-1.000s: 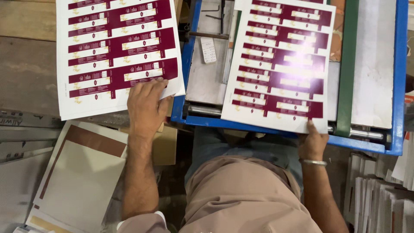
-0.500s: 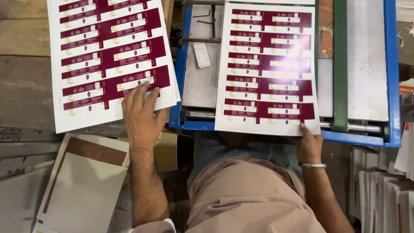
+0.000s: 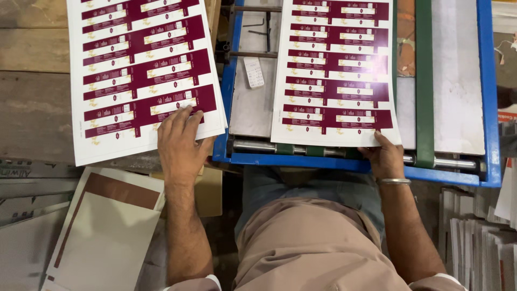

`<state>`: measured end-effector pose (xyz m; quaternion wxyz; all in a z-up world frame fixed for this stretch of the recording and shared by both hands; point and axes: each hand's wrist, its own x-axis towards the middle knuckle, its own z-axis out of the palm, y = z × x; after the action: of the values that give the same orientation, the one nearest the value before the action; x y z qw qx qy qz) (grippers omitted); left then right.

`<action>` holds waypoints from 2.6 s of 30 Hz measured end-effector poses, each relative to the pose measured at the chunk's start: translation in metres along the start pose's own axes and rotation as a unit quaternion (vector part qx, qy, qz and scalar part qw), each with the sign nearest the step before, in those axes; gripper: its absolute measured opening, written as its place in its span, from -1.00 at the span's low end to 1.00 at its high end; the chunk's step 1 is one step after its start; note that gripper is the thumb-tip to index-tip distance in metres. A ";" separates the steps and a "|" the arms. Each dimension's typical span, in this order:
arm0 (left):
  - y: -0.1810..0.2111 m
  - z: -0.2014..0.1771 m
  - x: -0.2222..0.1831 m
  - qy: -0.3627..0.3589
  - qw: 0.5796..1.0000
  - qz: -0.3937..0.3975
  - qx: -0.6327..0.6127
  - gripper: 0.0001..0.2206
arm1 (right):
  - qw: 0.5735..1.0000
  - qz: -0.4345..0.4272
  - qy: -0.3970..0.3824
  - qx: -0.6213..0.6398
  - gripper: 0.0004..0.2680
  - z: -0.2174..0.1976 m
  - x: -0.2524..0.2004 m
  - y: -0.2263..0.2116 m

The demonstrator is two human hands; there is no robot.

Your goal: The person picks up printed sheets from a pile and feeds them individually onto the conveyor belt of a machine by hand.

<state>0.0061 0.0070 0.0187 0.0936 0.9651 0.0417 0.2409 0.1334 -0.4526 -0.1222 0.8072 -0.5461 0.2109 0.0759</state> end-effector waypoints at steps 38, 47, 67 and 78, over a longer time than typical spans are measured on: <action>0.001 -0.008 -0.002 0.021 0.999 0.031 -0.026 -0.53 | 0.989 0.053 -0.137 -0.019 -0.77 0.010 -0.044 0.054; 0.002 -0.009 0.000 0.022 0.999 0.026 -0.008 -0.53 | 0.988 0.072 -0.130 -0.040 -0.74 0.016 -0.046 0.067; -0.145 0.100 0.009 0.108 0.960 0.258 0.001 -0.50 | 0.967 0.106 -0.223 -0.069 -0.69 0.050 -0.027 0.035; -0.012 0.056 0.054 0.000 0.979 0.201 0.023 -0.40 | 0.899 -0.006 -0.432 -0.069 -0.56 0.173 -0.017 -0.015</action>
<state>0.0801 0.0167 -0.0078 0.0212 0.9556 -0.1480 0.2540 0.1675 -0.2988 -0.0482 0.7797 -0.5154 -0.1673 0.3137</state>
